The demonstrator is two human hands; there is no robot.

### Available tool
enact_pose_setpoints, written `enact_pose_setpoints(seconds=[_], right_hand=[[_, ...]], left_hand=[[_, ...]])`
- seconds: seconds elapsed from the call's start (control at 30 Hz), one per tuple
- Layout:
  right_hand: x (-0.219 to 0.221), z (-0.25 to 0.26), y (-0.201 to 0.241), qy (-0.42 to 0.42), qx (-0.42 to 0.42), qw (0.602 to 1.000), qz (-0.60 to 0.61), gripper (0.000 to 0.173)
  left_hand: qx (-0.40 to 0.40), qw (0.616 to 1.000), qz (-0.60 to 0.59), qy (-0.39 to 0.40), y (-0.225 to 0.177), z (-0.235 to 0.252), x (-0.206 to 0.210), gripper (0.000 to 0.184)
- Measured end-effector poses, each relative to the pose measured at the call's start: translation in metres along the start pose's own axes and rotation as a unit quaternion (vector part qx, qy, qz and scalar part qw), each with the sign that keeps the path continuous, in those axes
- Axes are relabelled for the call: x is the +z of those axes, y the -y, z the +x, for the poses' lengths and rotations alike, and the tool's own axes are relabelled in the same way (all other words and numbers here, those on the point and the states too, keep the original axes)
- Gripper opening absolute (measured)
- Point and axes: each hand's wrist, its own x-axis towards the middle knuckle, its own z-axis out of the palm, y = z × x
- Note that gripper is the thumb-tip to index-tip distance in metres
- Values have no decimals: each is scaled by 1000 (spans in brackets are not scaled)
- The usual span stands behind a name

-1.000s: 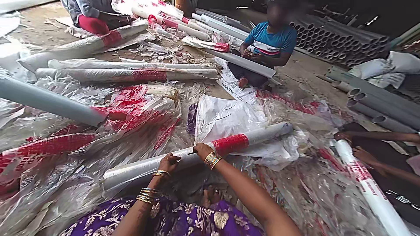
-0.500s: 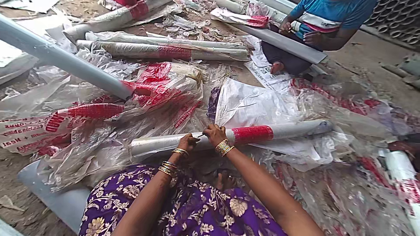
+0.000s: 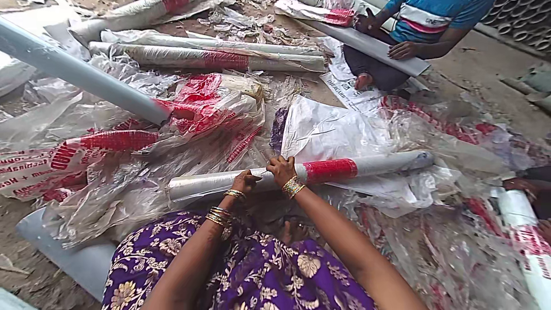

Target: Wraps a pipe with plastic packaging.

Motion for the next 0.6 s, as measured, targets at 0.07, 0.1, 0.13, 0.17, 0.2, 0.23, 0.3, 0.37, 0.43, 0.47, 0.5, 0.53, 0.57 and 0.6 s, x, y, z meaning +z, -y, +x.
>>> enact_pose_setpoints(seconds=[0.07,0.1,0.13,0.17,0.2,0.23,0.3,0.37,0.43,0.47,0.5,0.53,0.57,0.6], right_hand=[[-4,-1,-2,19,-3,1000,-22,35],[-7,-1,-3,27,2,999,-32,34],[-9,-1,-5,32,9,999,-39,34],[-11,-1,-6,36,15,998,-44,35],[-14,-1,-8,36,22,998,-46,35],[-16,-2,-8,37,29,998,-47,36],[-17,-2,-7,23,34,998,-38,35],[-12,-1,-1,-5,21,1000,-16,35],[-5,0,5,-8,1,1000,-8,36],[-3,0,6,-5,-6,1000,-10,36],[-2,0,4,-5,-8,1000,-12,35],[-3,-1,-1,-2,-4,1000,-14,35],[-5,-2,-6,3,5,1000,-20,34],[-8,-4,-13,13,19,999,-29,34]], left_hand=[[1,1000,-5,-1,0,0,0,33],[-2,1000,-5,4,-1,-1,-1,34],[-2,1000,-1,10,-1,-1,-2,34],[0,1000,-1,13,-1,-2,-2,34],[2,1000,-4,13,-1,-2,-2,35],[2,1000,-10,13,-2,-3,-2,34],[2,1000,-18,10,-2,-3,-3,34],[-1,1000,-16,12,-2,-2,-4,34],[-4,1000,-17,14,-2,-1,-3,34],[-6,1000,-18,15,-2,0,-3,33],[-7,1000,-18,16,-2,0,-3,33],[-7,1000,-17,19,-3,-1,-4,33],[-7,1000,-14,23,-3,-1,-4,33],[-6,1000,-14,27,-2,-2,-4,34]])
